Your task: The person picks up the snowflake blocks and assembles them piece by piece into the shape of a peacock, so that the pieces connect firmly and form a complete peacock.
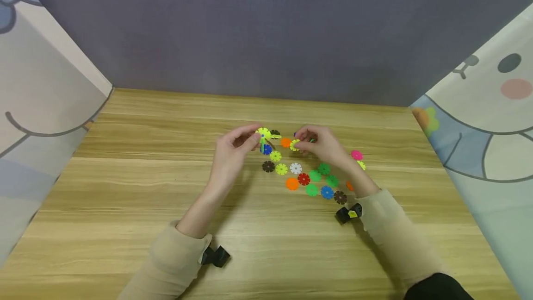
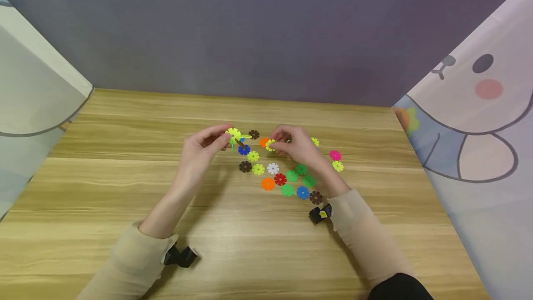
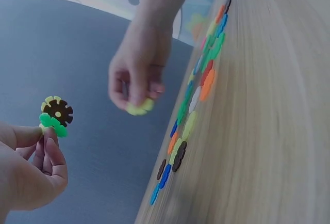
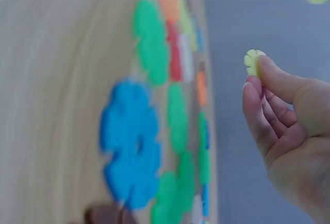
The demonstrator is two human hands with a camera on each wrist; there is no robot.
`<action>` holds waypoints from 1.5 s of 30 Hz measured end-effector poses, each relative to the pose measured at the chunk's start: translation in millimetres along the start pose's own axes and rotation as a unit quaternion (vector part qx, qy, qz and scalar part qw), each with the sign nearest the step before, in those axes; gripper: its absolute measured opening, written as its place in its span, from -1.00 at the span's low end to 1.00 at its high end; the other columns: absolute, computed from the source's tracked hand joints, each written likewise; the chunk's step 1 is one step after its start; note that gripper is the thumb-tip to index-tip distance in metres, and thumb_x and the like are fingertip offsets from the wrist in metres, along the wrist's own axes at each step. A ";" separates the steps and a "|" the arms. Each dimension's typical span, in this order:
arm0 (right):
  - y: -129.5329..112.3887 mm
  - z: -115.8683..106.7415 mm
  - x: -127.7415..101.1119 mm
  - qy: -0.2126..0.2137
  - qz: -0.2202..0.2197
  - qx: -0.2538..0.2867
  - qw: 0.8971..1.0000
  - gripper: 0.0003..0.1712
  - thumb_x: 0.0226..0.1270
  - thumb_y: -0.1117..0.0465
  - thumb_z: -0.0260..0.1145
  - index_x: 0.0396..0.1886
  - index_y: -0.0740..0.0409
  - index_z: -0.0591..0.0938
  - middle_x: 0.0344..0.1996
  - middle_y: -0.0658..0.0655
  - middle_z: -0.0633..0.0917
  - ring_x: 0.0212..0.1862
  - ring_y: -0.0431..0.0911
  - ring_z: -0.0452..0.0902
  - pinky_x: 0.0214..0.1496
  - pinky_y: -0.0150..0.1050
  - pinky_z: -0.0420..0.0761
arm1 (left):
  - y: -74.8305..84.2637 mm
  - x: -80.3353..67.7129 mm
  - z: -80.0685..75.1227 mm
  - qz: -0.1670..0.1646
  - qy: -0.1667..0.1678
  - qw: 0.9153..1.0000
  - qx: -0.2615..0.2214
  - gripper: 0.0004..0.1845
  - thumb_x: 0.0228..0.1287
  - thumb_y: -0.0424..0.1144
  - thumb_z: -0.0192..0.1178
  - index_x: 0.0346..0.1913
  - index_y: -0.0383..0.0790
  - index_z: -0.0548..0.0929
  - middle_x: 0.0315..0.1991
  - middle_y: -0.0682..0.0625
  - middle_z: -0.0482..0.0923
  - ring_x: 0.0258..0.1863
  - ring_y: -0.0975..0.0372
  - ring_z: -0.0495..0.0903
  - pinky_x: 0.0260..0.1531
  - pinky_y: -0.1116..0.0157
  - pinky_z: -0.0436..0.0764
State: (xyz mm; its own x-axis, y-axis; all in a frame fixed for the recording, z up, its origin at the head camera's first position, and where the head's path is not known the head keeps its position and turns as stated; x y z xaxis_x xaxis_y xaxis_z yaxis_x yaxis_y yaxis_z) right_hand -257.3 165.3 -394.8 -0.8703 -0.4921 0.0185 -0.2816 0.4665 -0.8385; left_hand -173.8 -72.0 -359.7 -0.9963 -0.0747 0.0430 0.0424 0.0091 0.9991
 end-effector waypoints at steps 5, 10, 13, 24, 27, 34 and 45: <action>-15.5 -6.5 -18.3 0.069 -0.024 0.069 0.995 -0.80 0.41 0.31 0.39 -0.03 0.26 0.69 -0.29 0.20 0.76 -0.31 0.16 0.72 -0.23 -0.05 0.79 | -1.2 -3.1 1.6 -0.008 -0.016 1.000 0.005 -0.73 0.40 -0.30 0.31 0.11 -0.17 0.74 -0.10 -0.10 0.72 -0.20 0.21 0.69 -0.11 0.39 0.71; -34.2 -4.2 -31.7 0.106 -0.057 0.121 0.985 -0.82 0.38 0.38 0.39 -0.05 0.29 0.70 -0.34 -0.05 0.77 -0.30 0.03 0.76 -0.20 -0.17 0.80 | -3.3 -6.2 1.9 -0.027 -0.028 0.999 -0.006 -0.77 0.37 -0.28 0.34 0.04 -0.18 0.76 -0.11 -0.09 0.75 -0.21 0.18 0.72 0.00 0.20 0.76; -46.9 0.6 -35.5 0.111 -0.086 0.134 0.981 -0.81 0.37 0.42 0.39 -0.05 0.33 0.71 -0.33 -0.10 0.76 -0.31 -0.08 0.76 -0.17 -0.15 0.81 | -2.8 -7.9 1.6 -0.032 -0.038 0.999 -0.001 -0.78 0.34 -0.27 0.37 0.02 -0.17 0.77 -0.12 -0.10 0.76 -0.21 0.16 0.72 0.03 0.10 0.75; -67.7 13.1 -42.7 0.110 -0.129 0.128 0.977 -0.82 0.34 0.44 0.39 -0.08 0.33 0.71 -0.28 -0.13 0.77 -0.31 -0.13 0.76 -0.22 -0.19 0.79 | -0.4 -12.7 8.3 -0.003 -0.095 0.993 0.068 -0.82 0.42 -0.15 0.32 -0.01 -0.04 0.79 -0.13 0.01 0.75 -0.22 0.20 0.59 -0.18 0.33 0.61; -68.9 13.0 -44.2 0.113 -0.133 0.128 0.976 -0.82 0.34 0.45 0.38 -0.08 0.34 0.71 -0.26 -0.17 0.77 -0.30 -0.16 0.76 -0.21 -0.20 0.79 | -0.3 -13.1 9.5 0.003 -0.096 0.993 0.072 -0.82 0.42 -0.15 0.31 -0.01 -0.05 0.78 -0.15 0.00 0.73 -0.24 0.20 0.55 -0.25 0.39 0.55; -71.1 11.2 -47.3 0.116 -0.151 0.130 0.973 -0.81 0.29 0.52 0.39 -0.10 0.43 0.70 -0.26 -0.20 0.77 -0.31 -0.15 0.77 -0.23 -0.25 0.78 | 1.7 -14.3 10.6 0.011 -0.096 0.992 0.085 -0.80 0.44 -0.16 0.29 0.02 -0.08 0.77 -0.17 -0.02 0.71 -0.24 0.19 0.56 -0.22 0.37 0.55; -74.8 19.7 -45.2 0.120 -0.198 0.136 0.963 -0.90 0.19 0.56 0.43 -0.29 0.42 0.72 -0.28 -0.10 0.79 -0.28 -0.22 0.75 -0.19 -0.30 0.79 | -0.5 -14.6 10.3 0.019 -0.090 0.991 0.097 -0.81 0.43 -0.19 0.30 0.02 -0.09 0.78 -0.19 -0.02 0.73 -0.31 0.19 0.53 -0.33 0.42 0.51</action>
Point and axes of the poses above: each hand's wrist, its own x-axis towards the middle knuckle, its own z-axis out of the palm, y = z × x, the point moved 4 cm from there along x, towards the middle knuckle
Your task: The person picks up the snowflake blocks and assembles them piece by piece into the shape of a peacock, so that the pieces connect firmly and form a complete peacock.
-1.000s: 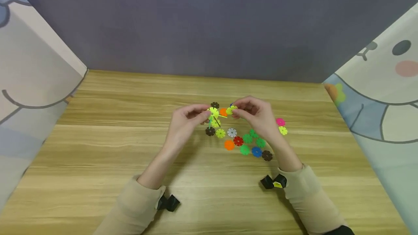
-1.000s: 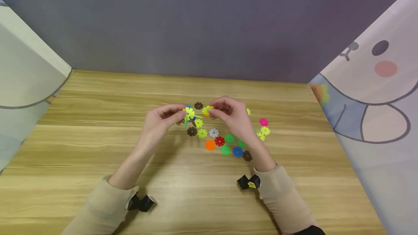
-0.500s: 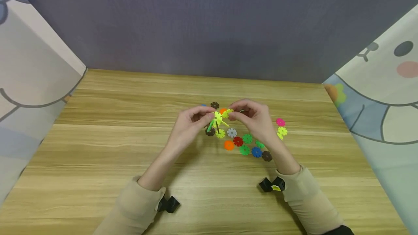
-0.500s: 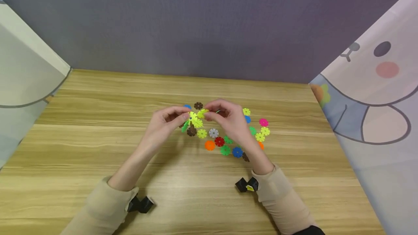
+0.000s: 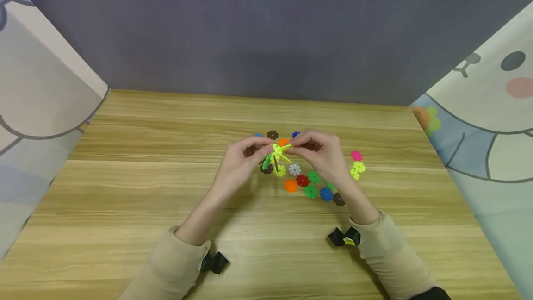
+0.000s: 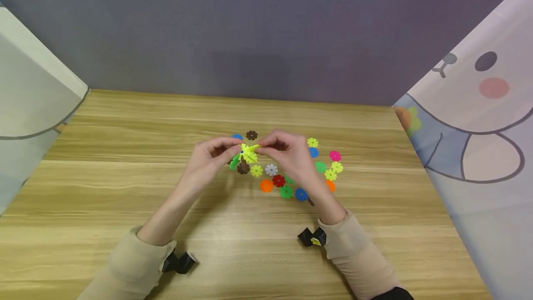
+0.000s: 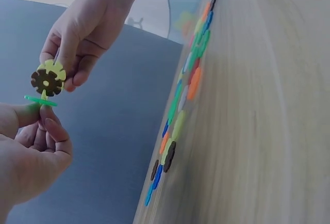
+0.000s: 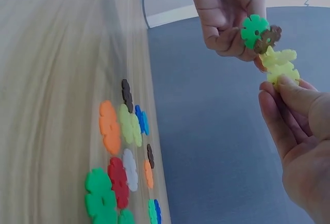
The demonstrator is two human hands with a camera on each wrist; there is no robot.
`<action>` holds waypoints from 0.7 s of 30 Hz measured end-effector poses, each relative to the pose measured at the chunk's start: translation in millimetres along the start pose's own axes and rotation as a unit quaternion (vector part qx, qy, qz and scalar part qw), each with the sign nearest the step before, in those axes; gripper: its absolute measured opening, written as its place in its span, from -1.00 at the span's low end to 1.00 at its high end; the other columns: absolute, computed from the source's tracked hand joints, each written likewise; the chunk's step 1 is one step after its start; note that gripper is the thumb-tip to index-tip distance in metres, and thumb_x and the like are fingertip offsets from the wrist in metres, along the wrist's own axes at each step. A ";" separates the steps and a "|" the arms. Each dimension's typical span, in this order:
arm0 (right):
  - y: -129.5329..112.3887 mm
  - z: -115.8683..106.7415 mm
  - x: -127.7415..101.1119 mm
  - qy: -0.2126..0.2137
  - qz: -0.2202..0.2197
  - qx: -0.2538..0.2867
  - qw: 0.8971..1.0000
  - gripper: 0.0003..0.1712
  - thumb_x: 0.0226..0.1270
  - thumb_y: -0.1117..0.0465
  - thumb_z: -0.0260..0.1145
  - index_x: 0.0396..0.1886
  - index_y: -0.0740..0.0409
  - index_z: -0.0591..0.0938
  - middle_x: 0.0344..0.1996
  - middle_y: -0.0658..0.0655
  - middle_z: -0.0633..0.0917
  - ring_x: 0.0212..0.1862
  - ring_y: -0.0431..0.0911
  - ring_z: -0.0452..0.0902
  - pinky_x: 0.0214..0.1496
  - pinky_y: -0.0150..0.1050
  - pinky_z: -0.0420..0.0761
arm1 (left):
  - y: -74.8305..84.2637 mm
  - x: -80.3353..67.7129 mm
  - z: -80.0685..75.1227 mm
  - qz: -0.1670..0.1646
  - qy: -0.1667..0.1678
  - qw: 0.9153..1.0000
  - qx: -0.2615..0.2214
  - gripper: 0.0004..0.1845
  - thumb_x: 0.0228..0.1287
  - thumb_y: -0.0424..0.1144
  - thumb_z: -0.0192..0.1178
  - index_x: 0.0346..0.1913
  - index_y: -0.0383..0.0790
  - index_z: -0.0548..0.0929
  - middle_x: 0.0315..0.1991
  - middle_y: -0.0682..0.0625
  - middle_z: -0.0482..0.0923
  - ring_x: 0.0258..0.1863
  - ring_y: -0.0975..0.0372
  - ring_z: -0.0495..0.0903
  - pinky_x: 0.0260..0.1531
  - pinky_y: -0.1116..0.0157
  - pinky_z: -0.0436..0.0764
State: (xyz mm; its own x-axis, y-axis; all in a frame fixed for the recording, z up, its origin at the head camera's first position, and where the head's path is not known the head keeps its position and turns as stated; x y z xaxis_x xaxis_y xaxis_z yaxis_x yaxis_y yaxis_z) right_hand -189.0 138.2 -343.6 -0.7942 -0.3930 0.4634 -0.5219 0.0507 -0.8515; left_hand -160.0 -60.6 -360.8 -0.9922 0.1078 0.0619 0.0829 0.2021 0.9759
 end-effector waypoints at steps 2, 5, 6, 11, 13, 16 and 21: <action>0.6 1.7 -0.5 0.001 -0.004 -0.009 1.000 -0.92 0.19 0.53 0.45 -0.32 0.41 0.72 -0.30 -0.01 0.81 -0.29 -0.23 0.75 -0.22 -0.31 0.79 | -0.7 -0.4 0.7 0.002 0.003 1.000 0.001 -0.82 0.43 -0.21 0.30 0.00 -0.10 0.78 -0.21 -0.03 0.72 -0.31 0.18 0.52 -0.34 0.43 0.50; 2.6 3.9 -1.0 0.001 -0.001 -0.013 1.000 -0.94 0.21 0.49 0.46 -0.33 0.42 0.72 -0.31 0.10 0.81 -0.28 -0.24 0.74 -0.21 -0.32 0.79 | -1.3 -0.8 1.9 0.006 0.005 1.000 -0.002 -0.83 0.44 -0.23 0.29 -0.01 -0.12 0.78 -0.22 -0.04 0.71 -0.31 0.18 0.52 -0.34 0.43 0.50; 2.9 4.4 -1.1 0.001 0.003 -0.010 1.000 -0.94 0.21 0.50 0.46 -0.33 0.42 0.72 -0.31 0.11 0.81 -0.28 -0.23 0.74 -0.20 -0.31 0.79 | -1.3 -0.7 2.4 0.007 0.007 1.000 -0.003 -0.83 0.43 -0.23 0.29 -0.02 -0.12 0.78 -0.22 -0.04 0.71 -0.32 0.18 0.52 -0.34 0.44 0.50; 3.4 5.9 0.0 0.014 0.011 0.006 1.000 -0.89 0.19 0.61 0.40 -0.32 0.43 0.72 -0.31 -0.04 0.79 -0.27 -0.19 0.74 -0.17 -0.33 0.78 | -0.5 -0.4 2.0 0.001 0.020 1.000 -0.009 -0.80 0.45 -0.20 0.29 0.03 -0.09 0.77 -0.24 -0.01 0.68 -0.32 0.20 0.50 -0.36 0.44 0.49; 3.6 5.8 0.6 0.021 0.010 0.007 1.000 -0.86 0.18 0.64 0.39 -0.31 0.42 0.72 -0.30 -0.10 0.78 -0.28 -0.14 0.74 -0.17 -0.34 0.78 | -0.5 0.0 1.5 -0.005 0.025 1.000 -0.006 -0.78 0.47 -0.16 0.27 0.07 -0.07 0.75 -0.24 -0.02 0.67 -0.31 0.20 0.50 -0.34 0.41 0.51; 3.9 5.3 1.0 0.028 0.007 0.001 1.000 -0.85 0.19 0.62 0.39 -0.29 0.40 0.72 -0.29 -0.14 0.78 -0.27 -0.12 0.74 -0.16 -0.36 0.76 | -2.0 1.1 1.3 -0.021 0.024 0.999 -0.003 -0.75 0.49 -0.12 0.23 0.09 -0.10 0.72 -0.16 -0.03 0.68 -0.23 0.19 0.55 -0.22 0.34 0.58; 4.1 4.2 1.0 0.024 0.000 -0.003 1.000 -0.86 0.23 0.58 0.39 -0.23 0.40 0.73 -0.24 0.04 0.81 -0.24 -0.18 0.74 -0.16 -0.33 0.77 | -4.6 2.0 1.7 -0.044 0.002 0.999 -0.017 -0.75 0.49 -0.10 0.24 0.03 -0.18 0.71 0.04 -0.06 0.70 0.00 0.15 0.64 0.03 0.24 0.64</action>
Point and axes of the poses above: each hand's wrist, its own x-axis towards the middle knuckle, its own z-axis out of the palm, y = z × x, the point moved 4 cm from there along x, towards the middle knuckle
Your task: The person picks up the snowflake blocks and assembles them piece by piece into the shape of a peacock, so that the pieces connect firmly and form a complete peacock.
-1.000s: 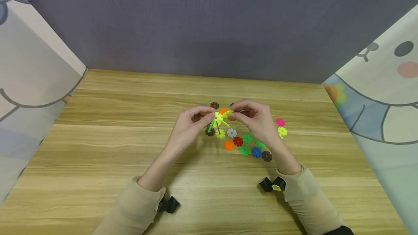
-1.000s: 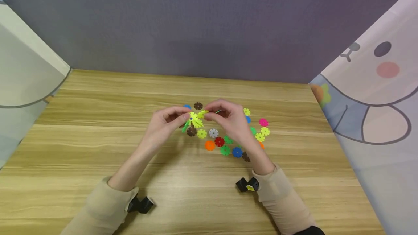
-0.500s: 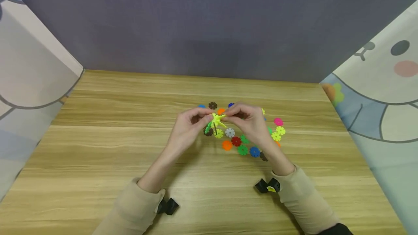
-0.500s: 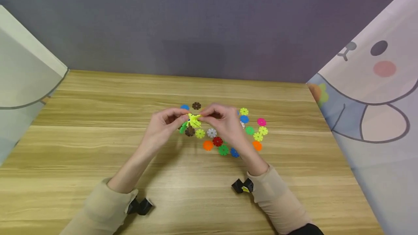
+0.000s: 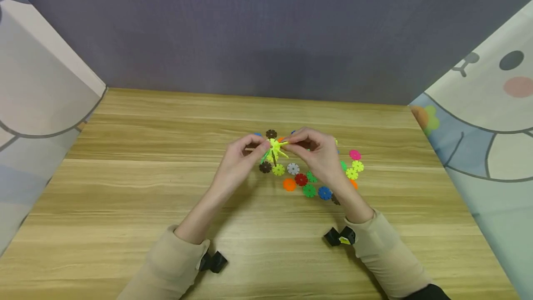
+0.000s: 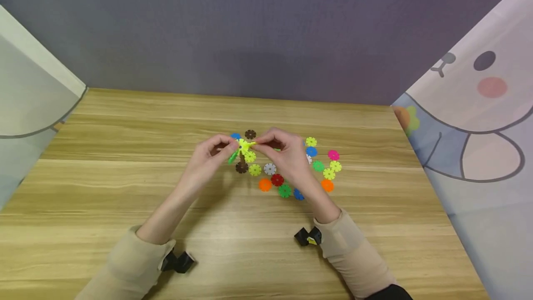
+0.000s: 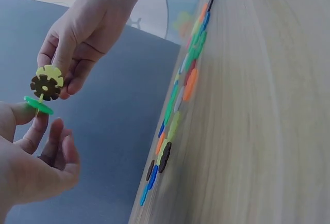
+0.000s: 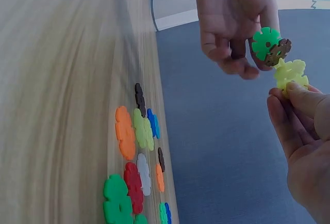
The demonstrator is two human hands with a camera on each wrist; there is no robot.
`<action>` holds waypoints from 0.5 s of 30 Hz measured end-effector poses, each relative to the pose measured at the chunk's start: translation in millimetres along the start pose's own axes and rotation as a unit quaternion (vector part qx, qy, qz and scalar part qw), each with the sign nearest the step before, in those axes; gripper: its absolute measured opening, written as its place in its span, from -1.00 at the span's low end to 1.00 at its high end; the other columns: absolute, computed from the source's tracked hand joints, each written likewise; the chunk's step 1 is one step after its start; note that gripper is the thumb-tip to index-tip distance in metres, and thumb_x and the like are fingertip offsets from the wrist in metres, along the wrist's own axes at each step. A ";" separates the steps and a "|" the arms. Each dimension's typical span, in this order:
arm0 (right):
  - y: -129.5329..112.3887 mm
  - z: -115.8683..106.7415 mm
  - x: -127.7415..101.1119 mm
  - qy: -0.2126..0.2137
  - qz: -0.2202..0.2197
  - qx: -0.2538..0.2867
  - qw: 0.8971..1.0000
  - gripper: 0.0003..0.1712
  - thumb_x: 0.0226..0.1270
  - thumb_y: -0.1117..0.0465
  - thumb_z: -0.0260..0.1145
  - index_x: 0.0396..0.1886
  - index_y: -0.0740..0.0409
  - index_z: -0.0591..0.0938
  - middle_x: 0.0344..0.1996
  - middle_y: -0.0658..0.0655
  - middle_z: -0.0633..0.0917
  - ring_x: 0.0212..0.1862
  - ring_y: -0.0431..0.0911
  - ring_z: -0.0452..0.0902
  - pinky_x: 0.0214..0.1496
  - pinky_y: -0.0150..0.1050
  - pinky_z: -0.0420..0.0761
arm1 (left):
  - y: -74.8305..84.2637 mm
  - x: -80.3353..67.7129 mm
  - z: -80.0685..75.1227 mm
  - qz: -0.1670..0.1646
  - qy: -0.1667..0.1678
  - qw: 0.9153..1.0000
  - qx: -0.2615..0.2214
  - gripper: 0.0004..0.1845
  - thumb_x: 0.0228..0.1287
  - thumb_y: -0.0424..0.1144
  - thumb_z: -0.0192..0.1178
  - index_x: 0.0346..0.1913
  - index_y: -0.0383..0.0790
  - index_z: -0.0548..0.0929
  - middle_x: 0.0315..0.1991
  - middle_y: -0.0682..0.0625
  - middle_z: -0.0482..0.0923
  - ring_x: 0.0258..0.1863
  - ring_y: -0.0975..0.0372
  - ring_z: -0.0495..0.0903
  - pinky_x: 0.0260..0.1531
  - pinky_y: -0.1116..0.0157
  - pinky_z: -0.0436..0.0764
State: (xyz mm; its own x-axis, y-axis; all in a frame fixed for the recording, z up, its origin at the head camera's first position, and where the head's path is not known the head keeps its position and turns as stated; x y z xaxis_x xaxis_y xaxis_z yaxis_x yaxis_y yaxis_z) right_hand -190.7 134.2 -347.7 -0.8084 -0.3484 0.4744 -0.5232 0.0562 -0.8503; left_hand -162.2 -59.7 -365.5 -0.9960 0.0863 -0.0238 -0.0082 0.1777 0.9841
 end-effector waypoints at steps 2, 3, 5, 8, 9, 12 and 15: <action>0.1 -1.2 0.4 -0.008 0.002 -0.002 1.000 -0.83 0.27 0.55 0.39 -0.15 0.39 0.73 -0.20 0.19 0.81 -0.21 -0.19 0.76 -0.14 -0.30 0.78 | -0.6 -0.3 -0.7 -0.008 -0.002 1.000 -0.013 -0.75 0.48 -0.11 0.24 0.02 -0.19 0.71 0.06 -0.07 0.70 0.03 0.14 0.63 0.09 0.21 0.63; 0.2 -2.5 0.9 -0.013 0.005 -0.003 1.000 -0.81 0.29 0.52 0.39 -0.11 0.38 0.73 -0.18 0.26 0.81 -0.19 -0.18 0.77 -0.12 -0.28 0.79 | -0.8 -0.3 -1.0 -0.011 0.000 1.000 -0.022 -0.76 0.47 -0.12 0.24 0.01 -0.20 0.71 0.05 -0.08 0.69 0.03 0.13 0.63 0.10 0.20 0.62; 1.4 -7.2 2.1 -0.025 0.016 -0.003 1.000 -0.77 0.34 0.46 0.38 -0.03 0.35 0.72 -0.13 0.31 0.80 -0.17 -0.12 0.79 -0.09 -0.23 0.80 | -0.9 -0.2 -1.4 -0.016 0.008 0.999 -0.041 -0.76 0.47 -0.15 0.24 0.01 -0.22 0.71 0.02 -0.09 0.69 0.01 0.11 0.63 0.12 0.17 0.63; 8.2 -20.0 4.3 -0.032 0.044 -0.004 0.998 -0.77 0.38 0.41 0.37 0.00 0.31 0.72 -0.12 0.21 0.81 -0.16 -0.06 0.79 -0.08 -0.27 0.79 | 0.6 0.6 0.3 -0.018 0.012 0.997 -0.076 -0.77 0.48 -0.17 0.23 0.01 -0.26 0.69 -0.02 -0.11 0.67 -0.05 0.04 0.67 0.09 0.07 0.70; 11.7 -25.0 4.8 -0.034 0.057 -0.003 0.998 -0.78 0.39 0.40 0.37 0.00 0.31 0.72 -0.13 0.17 0.82 -0.16 -0.05 0.78 -0.09 -0.28 0.78 | 1.1 1.0 1.0 -0.017 0.013 0.996 -0.086 -0.77 0.48 -0.18 0.23 0.01 -0.28 0.69 -0.04 -0.11 0.67 -0.07 0.03 0.68 0.07 0.03 0.72; 25.4 -39.8 6.0 -0.041 0.098 -0.020 0.994 -0.78 0.41 0.36 0.37 0.00 0.31 0.73 -0.13 0.12 0.82 -0.18 -0.10 0.77 -0.11 -0.31 0.78 | 2.5 1.9 1.8 -0.016 0.017 0.995 -0.101 -0.77 0.49 -0.20 0.22 0.01 -0.30 0.67 -0.09 -0.09 0.65 -0.17 0.05 0.70 0.01 0.01 0.76; 40.3 -51.5 6.7 -0.067 0.136 -0.058 0.987 -0.73 0.43 0.30 0.37 0.05 0.32 0.71 -0.05 0.24 0.79 -0.17 -0.08 0.77 -0.11 -0.22 0.80 | 3.5 2.4 -0.1 -0.014 0.030 0.995 -0.093 -0.77 0.49 -0.19 0.23 0.01 -0.28 0.67 -0.13 -0.07 0.66 -0.20 0.04 0.69 -0.03 0.10 0.75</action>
Point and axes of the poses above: each hand's wrist, its own x-axis towards the middle knuckle, its own z-axis out of the palm, y = z × x, the point moved 4 cm from there along x, towards the middle knuckle
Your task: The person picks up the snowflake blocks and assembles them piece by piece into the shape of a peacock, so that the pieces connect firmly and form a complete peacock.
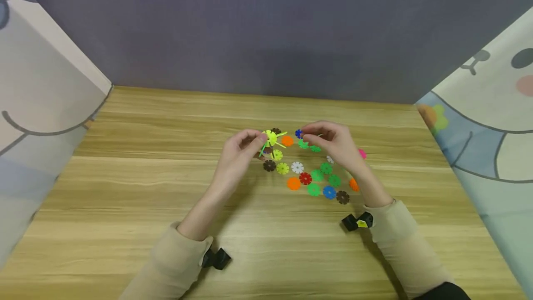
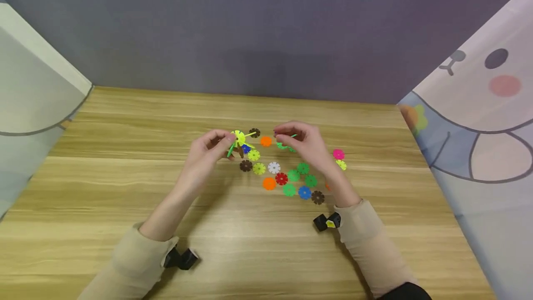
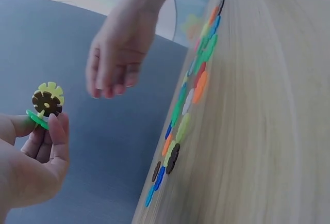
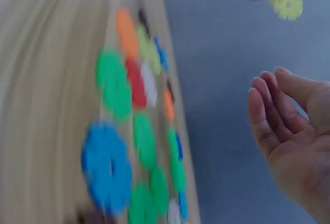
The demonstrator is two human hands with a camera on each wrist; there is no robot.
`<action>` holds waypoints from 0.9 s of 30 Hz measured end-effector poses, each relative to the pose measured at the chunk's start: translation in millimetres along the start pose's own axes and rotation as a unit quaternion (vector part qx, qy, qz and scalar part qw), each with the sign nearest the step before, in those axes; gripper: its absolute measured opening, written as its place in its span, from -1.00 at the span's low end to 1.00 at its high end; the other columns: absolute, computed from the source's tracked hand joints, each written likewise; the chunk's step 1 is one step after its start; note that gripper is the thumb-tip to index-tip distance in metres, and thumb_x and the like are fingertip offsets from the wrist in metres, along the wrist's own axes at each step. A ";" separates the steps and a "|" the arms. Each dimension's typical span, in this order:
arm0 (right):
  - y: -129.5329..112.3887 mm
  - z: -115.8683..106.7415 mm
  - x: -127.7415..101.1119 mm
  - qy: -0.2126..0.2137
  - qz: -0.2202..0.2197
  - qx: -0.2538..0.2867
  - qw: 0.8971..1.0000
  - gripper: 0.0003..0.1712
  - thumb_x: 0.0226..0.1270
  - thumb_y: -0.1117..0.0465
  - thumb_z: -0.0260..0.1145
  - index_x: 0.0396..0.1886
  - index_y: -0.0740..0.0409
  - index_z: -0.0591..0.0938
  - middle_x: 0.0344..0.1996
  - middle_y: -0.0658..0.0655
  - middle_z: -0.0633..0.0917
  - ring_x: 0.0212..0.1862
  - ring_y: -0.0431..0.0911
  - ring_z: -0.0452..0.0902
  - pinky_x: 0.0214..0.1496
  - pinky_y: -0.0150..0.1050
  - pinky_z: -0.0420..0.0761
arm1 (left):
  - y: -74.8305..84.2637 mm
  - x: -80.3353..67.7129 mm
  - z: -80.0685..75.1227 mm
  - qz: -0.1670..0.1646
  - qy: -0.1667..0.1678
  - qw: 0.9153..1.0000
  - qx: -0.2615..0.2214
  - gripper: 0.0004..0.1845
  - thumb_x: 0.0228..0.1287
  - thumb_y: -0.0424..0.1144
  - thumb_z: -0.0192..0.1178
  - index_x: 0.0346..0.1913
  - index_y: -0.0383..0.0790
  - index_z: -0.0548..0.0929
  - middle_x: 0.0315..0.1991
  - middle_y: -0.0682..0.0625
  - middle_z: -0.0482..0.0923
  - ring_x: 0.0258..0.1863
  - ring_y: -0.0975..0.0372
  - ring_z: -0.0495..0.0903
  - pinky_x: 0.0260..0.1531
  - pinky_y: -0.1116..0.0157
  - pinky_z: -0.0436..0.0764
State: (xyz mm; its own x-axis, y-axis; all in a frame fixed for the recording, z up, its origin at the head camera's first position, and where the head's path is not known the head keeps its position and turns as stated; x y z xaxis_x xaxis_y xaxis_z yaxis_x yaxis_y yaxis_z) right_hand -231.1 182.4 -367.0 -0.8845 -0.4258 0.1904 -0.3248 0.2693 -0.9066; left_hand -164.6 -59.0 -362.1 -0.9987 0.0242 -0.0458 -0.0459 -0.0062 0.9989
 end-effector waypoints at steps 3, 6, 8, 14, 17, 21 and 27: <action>14.9 -8.5 4.3 -0.030 0.026 -0.047 0.998 -0.69 0.45 0.26 0.37 0.09 0.33 0.70 0.01 0.35 0.75 -0.14 -0.03 0.74 -0.13 -0.14 0.80 | 1.8 0.2 -1.6 0.005 0.008 1.000 0.006 -0.76 0.48 -0.16 0.25 0.00 -0.27 0.68 -0.15 -0.08 0.68 -0.13 -0.08 0.66 -0.01 0.16 0.72; 28.4 -14.8 8.5 -0.064 0.045 -0.086 0.993 -0.67 0.43 0.28 0.39 0.12 0.30 0.70 -0.01 0.32 0.76 -0.13 -0.08 0.69 -0.15 -0.17 0.78 | 2.3 -0.4 -2.6 0.008 0.011 1.000 0.013 -0.76 0.46 -0.12 0.26 -0.01 -0.23 0.69 -0.15 -0.10 0.69 -0.07 -0.13 0.63 0.03 0.14 0.70; 36.3 -17.9 10.7 -0.085 0.058 -0.112 0.988 -0.66 0.40 0.28 0.41 0.13 0.25 0.71 -0.04 0.27 0.76 -0.12 -0.10 0.65 -0.15 -0.22 0.76 | 1.8 -1.1 -2.9 0.009 0.011 1.000 0.014 -0.75 0.46 -0.11 0.27 -0.03 -0.22 0.70 -0.16 -0.10 0.70 -0.05 -0.14 0.63 0.04 0.14 0.69; 51.8 -25.3 10.9 -0.123 0.084 -0.170 0.974 -0.62 0.31 0.29 0.48 0.12 0.19 0.73 -0.05 0.23 0.75 -0.10 0.00 0.61 -0.18 -0.41 0.64 | 2.4 -2.4 -2.2 0.012 0.006 1.000 0.018 -0.74 0.46 -0.09 0.26 0.00 -0.20 0.70 -0.10 -0.12 0.73 -0.10 0.06 0.66 0.04 0.24 0.68; 55.2 -28.6 9.4 -0.125 0.080 -0.199 0.969 -0.60 0.28 0.30 0.50 0.12 0.20 0.73 -0.12 0.21 0.73 -0.15 -0.01 0.58 -0.21 -0.42 0.59 | 3.5 -2.5 -1.5 0.012 0.008 0.999 0.029 -0.74 0.46 -0.11 0.27 0.03 -0.19 0.71 -0.05 -0.11 0.72 -0.09 0.15 0.64 0.05 0.23 0.65; 60.9 -32.1 8.3 -0.121 0.076 -0.216 0.966 -0.60 0.25 0.32 0.52 0.10 0.23 0.73 -0.16 0.21 0.69 -0.19 -0.03 0.53 -0.25 -0.41 0.56 | 4.0 -2.2 -1.5 0.011 0.011 0.999 0.034 -0.75 0.46 -0.14 0.27 0.04 -0.20 0.72 -0.05 -0.07 0.72 -0.09 0.16 0.62 0.06 0.17 0.63; 66.7 -33.9 8.7 -0.115 0.077 -0.227 0.964 -0.66 0.23 0.31 0.54 0.01 0.25 0.76 -0.16 0.22 0.67 -0.22 -0.05 0.48 -0.27 -0.43 0.50 | 3.0 -2.3 -0.9 0.005 0.008 1.000 0.030 -0.75 0.45 -0.16 0.27 0.05 -0.21 0.72 -0.04 -0.08 0.72 -0.10 0.16 0.62 0.12 0.04 0.63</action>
State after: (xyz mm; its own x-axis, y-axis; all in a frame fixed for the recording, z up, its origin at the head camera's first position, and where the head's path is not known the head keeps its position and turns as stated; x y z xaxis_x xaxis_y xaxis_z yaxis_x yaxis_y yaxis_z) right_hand -271.8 225.9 -413.1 -0.8538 -0.5159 -0.0693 -0.3540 0.6731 -0.6493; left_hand -162.5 -59.9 -359.0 -0.9993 0.0083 -0.0362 -0.0357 0.0540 0.9979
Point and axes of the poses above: each hand's wrist, its own x-axis towards the middle knuckle, its own z-axis out of the palm, y = z × x, the point moved 4 cm from there along x, towards the middle knuckle
